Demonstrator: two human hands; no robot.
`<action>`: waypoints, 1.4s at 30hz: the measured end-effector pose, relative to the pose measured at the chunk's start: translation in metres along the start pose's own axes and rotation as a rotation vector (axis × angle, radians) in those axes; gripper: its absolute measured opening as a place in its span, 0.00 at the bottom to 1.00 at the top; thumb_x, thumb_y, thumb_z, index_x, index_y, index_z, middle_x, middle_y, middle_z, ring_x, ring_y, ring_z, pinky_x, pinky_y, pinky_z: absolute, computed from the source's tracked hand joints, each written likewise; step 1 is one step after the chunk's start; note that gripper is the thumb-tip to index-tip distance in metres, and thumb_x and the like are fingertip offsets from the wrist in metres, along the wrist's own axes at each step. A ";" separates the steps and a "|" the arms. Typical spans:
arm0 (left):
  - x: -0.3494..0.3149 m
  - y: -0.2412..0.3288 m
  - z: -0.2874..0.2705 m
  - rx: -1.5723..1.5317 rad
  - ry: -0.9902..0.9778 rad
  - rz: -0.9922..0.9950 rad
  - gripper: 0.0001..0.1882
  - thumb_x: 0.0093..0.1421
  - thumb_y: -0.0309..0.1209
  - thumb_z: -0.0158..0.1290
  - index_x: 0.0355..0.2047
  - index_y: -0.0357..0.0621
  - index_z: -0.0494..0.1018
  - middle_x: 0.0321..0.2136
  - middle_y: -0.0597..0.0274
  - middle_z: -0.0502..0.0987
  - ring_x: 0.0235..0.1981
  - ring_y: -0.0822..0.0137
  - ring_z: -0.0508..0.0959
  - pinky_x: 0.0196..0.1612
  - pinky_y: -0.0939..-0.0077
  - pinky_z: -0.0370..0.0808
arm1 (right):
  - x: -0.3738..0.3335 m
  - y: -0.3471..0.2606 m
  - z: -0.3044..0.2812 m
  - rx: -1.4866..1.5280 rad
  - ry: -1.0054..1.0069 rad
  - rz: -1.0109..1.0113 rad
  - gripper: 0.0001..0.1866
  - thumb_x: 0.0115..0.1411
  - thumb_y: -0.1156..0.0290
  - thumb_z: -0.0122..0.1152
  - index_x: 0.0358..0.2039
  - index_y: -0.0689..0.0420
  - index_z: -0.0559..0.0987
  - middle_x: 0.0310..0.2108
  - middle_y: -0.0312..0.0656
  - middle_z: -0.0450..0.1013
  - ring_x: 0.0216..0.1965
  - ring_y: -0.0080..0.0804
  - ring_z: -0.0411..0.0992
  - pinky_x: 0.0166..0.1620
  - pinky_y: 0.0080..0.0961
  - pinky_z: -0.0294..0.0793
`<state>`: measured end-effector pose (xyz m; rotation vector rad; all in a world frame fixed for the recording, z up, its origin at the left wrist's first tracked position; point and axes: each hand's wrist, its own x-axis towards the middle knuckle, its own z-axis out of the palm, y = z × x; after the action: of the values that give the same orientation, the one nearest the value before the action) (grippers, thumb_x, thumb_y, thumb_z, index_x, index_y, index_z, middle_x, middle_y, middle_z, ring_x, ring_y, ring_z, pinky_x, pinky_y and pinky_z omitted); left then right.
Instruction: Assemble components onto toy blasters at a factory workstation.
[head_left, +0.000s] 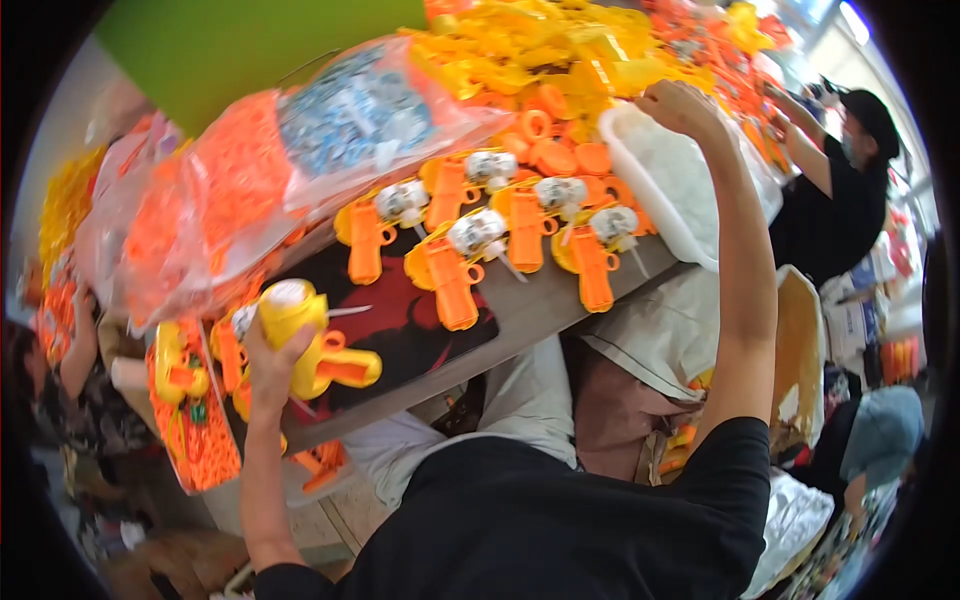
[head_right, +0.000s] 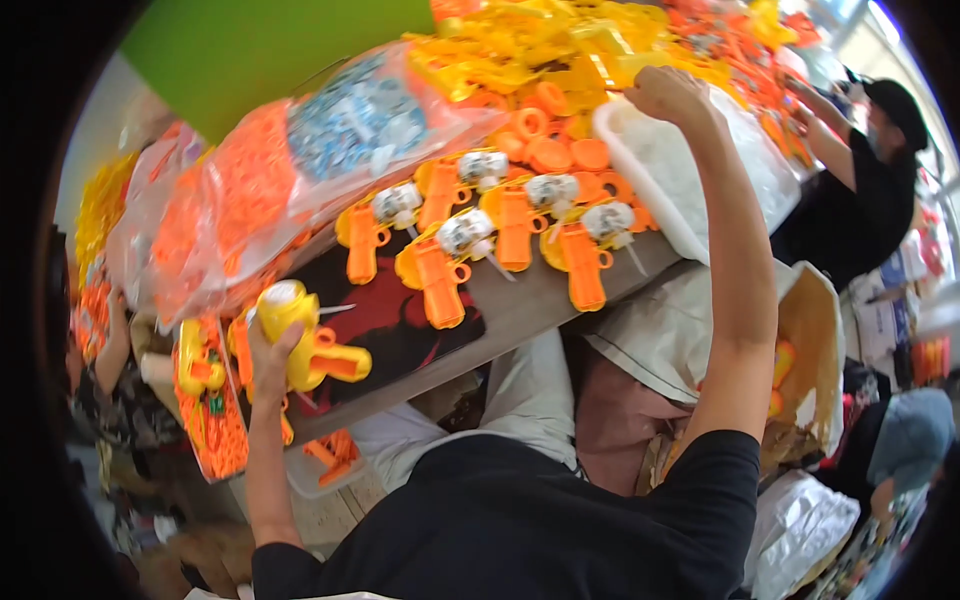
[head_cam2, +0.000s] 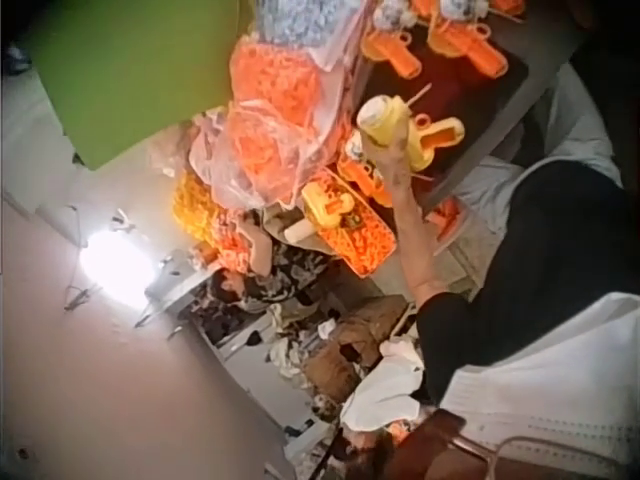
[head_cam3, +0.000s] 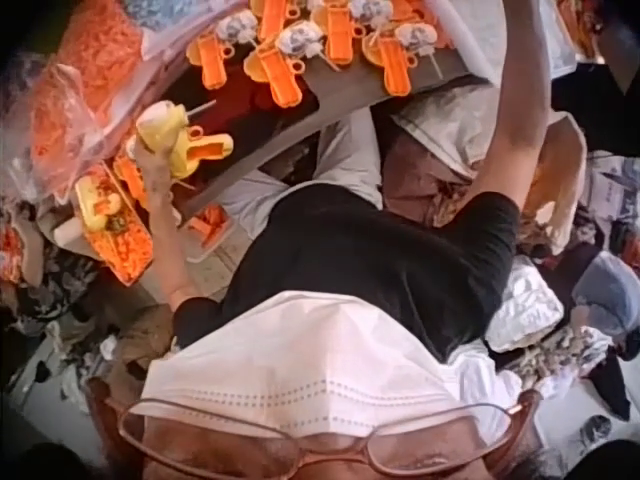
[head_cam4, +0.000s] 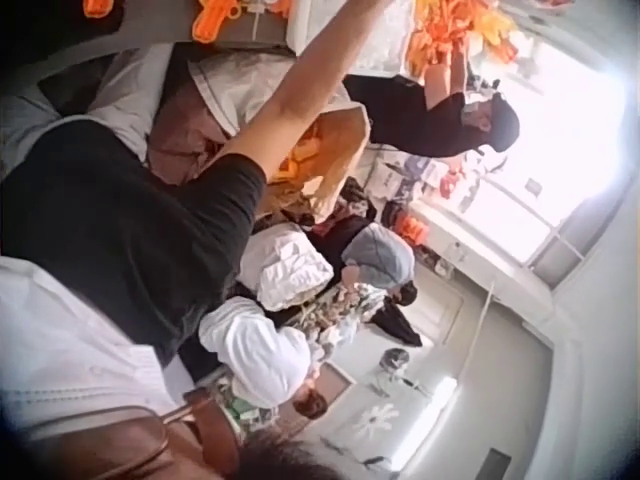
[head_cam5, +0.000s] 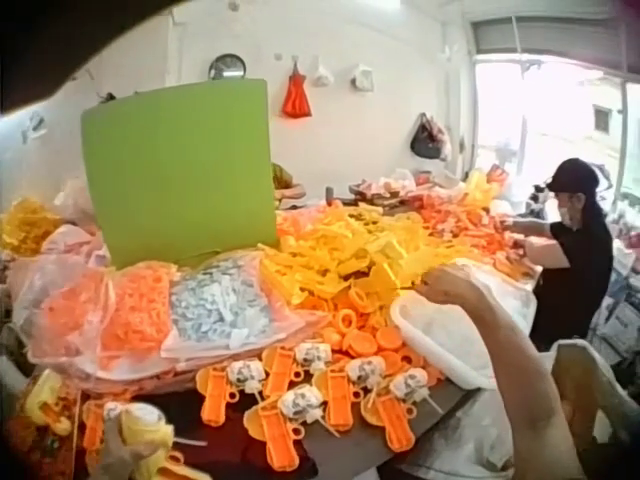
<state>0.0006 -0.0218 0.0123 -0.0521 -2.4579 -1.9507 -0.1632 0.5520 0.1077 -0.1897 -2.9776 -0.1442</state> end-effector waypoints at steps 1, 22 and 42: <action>-0.006 -0.001 -0.005 0.024 0.027 -0.003 0.25 0.56 0.32 0.63 0.52 0.37 0.72 0.42 0.58 0.80 0.41 0.68 0.81 0.47 0.72 0.78 | -0.005 0.020 -0.002 0.038 0.040 0.019 0.16 0.59 0.54 0.60 0.33 0.54 0.82 0.35 0.49 0.80 0.40 0.49 0.79 0.42 0.46 0.74; -0.009 -0.010 -0.004 0.007 0.025 -0.146 0.28 0.55 0.30 0.63 0.55 0.37 0.69 0.43 0.57 0.79 0.41 0.66 0.81 0.49 0.70 0.78 | 0.000 0.165 0.074 0.089 0.103 0.041 0.08 0.54 0.73 0.62 0.35 0.54 0.85 0.34 0.48 0.80 0.42 0.46 0.79 0.46 0.39 0.77; 0.000 0.018 0.012 -0.085 -0.279 -0.004 0.30 0.54 0.37 0.68 0.55 0.39 0.70 0.47 0.60 0.79 0.46 0.71 0.79 0.51 0.73 0.76 | -0.193 -0.261 0.008 1.462 -0.582 -0.562 0.24 0.74 0.62 0.48 0.66 0.57 0.67 0.57 0.45 0.70 0.51 0.30 0.74 0.52 0.29 0.76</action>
<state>0.0014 -0.0063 0.0268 -0.3430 -2.5321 -2.1829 -0.0104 0.2725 0.0464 0.8624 -2.6057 2.1643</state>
